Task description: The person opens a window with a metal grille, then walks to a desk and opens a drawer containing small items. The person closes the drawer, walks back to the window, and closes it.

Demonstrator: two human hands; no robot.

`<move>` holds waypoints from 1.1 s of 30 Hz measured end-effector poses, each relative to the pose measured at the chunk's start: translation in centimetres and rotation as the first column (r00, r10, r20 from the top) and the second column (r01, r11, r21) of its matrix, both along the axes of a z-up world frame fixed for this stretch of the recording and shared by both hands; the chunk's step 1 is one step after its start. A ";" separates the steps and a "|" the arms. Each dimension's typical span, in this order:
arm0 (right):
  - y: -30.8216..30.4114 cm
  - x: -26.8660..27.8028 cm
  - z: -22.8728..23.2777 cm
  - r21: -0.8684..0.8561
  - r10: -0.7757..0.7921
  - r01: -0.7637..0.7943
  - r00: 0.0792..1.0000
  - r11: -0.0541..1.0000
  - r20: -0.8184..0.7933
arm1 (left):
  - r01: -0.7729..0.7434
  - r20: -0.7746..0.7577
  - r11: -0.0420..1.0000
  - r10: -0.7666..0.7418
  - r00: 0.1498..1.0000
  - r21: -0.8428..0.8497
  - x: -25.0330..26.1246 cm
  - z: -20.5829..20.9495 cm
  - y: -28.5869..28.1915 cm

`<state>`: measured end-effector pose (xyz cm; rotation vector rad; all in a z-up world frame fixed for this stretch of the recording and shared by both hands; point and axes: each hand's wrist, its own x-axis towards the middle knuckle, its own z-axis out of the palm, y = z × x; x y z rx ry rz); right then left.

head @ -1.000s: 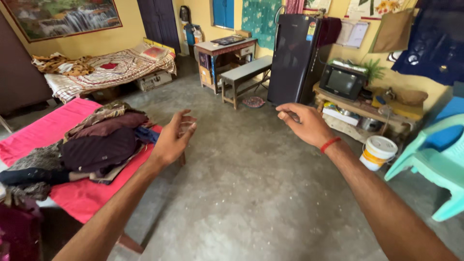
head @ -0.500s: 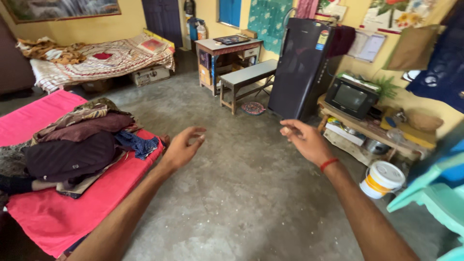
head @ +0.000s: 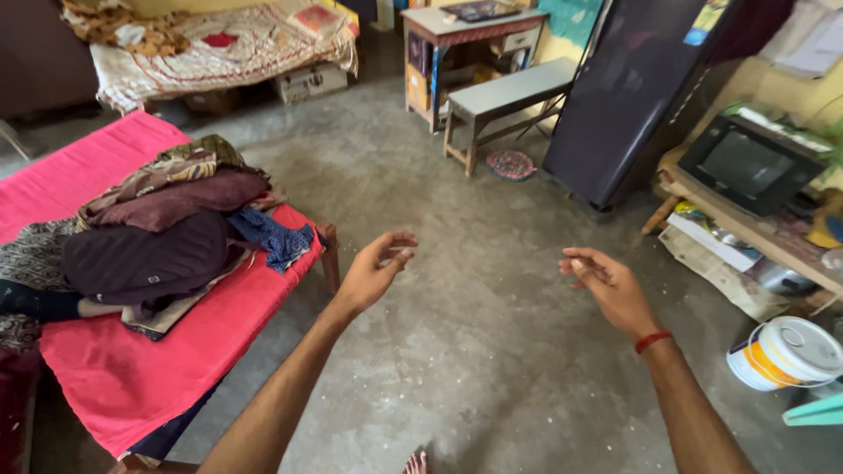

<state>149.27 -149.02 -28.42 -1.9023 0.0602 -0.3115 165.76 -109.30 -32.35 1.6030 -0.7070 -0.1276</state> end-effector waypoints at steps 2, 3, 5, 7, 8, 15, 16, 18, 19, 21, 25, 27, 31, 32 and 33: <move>-1.0 2.7 -1.2 0.017 -0.020 0.020 1.000 1.000 -0.011 | -0.002 -0.041 0.999 0.001 0.999 -0.035 2.9 -0.5 -0.7; -1.4 4.5 -1.7 0.025 -0.028 0.028 1.000 0.999 -0.009 | -0.014 -0.065 0.998 0.010 0.998 -0.053 4.5 -0.7 -1.1; -2.0 7.2 -2.7 0.028 -0.070 0.071 0.997 0.997 -0.015 | -0.037 -0.121 0.996 0.027 0.992 -0.085 6.9 -1.5 -1.6; -2.4 9.4 -3.7 0.047 -0.095 0.097 0.994 0.994 -0.045 | -0.048 -0.126 0.994 0.036 0.991 -0.097 9.2 -2.3 -2.2; -2.5 10.6 -4.1 0.064 -0.097 0.102 0.993 0.993 -0.066 | -0.052 -0.129 0.993 0.039 0.991 -0.102 10.4 -2.5 -2.6; -3.5 20.3 -4.9 0.103 -0.156 0.171 0.977 0.980 -0.146 | -0.106 -0.301 0.992 0.081 0.950 -0.067 17.4 -4.9 -4.2; -3.6 21.8 -5.1 0.103 -0.141 0.157 0.979 0.982 -0.144 | -0.123 -0.321 0.990 0.097 0.942 -0.063 18.5 -5.3 -4.4; -4.2 25.1 -5.6 0.110 -0.114 0.129 0.985 0.986 -0.129 | -0.146 -0.319 0.988 0.126 0.939 -0.041 21.4 -5.8 -4.9; -4.5 26.8 -5.9 0.124 -0.103 0.120 0.985 0.985 -0.135 | -0.153 -0.305 0.988 0.137 0.943 -0.029 22.8 -6.1 -5.0; -5.2 30.5 -6.6 0.151 -0.079 0.101 0.986 0.983 -0.145 | -0.172 -0.305 0.985 0.156 0.940 -0.026 26.0 -6.7 -5.5; -7.8 38.2 -7.9 0.136 -0.068 0.091 0.983 0.987 -0.168 | -0.230 -0.315 0.973 0.208 0.926 -0.032 33.2 -7.4 -7.3; -9.6 42.5 -8.1 0.156 -0.048 0.072 0.987 0.985 -0.156 | -0.254 -0.304 0.967 0.235 0.923 -0.023 36.9 -7.0 -8.3; -13.5 51.3 -8.3 0.144 -0.011 0.031 0.991 0.989 -0.132 | -0.293 -0.275 0.956 0.280 0.920 -0.005 44.2 -6.1 -11.0; -14.7 53.6 -8.4 0.147 0.003 0.015 0.993 0.989 -0.119 | -0.304 -0.260 0.953 0.295 0.919 0.007 46.0 -5.8 -11.6; -15.5 55.5 -8.7 0.152 0.016 0.002 0.993 0.988 -0.115 | -0.322 -0.226 0.946 0.320 0.920 0.030 47.4 -5.5 -12.0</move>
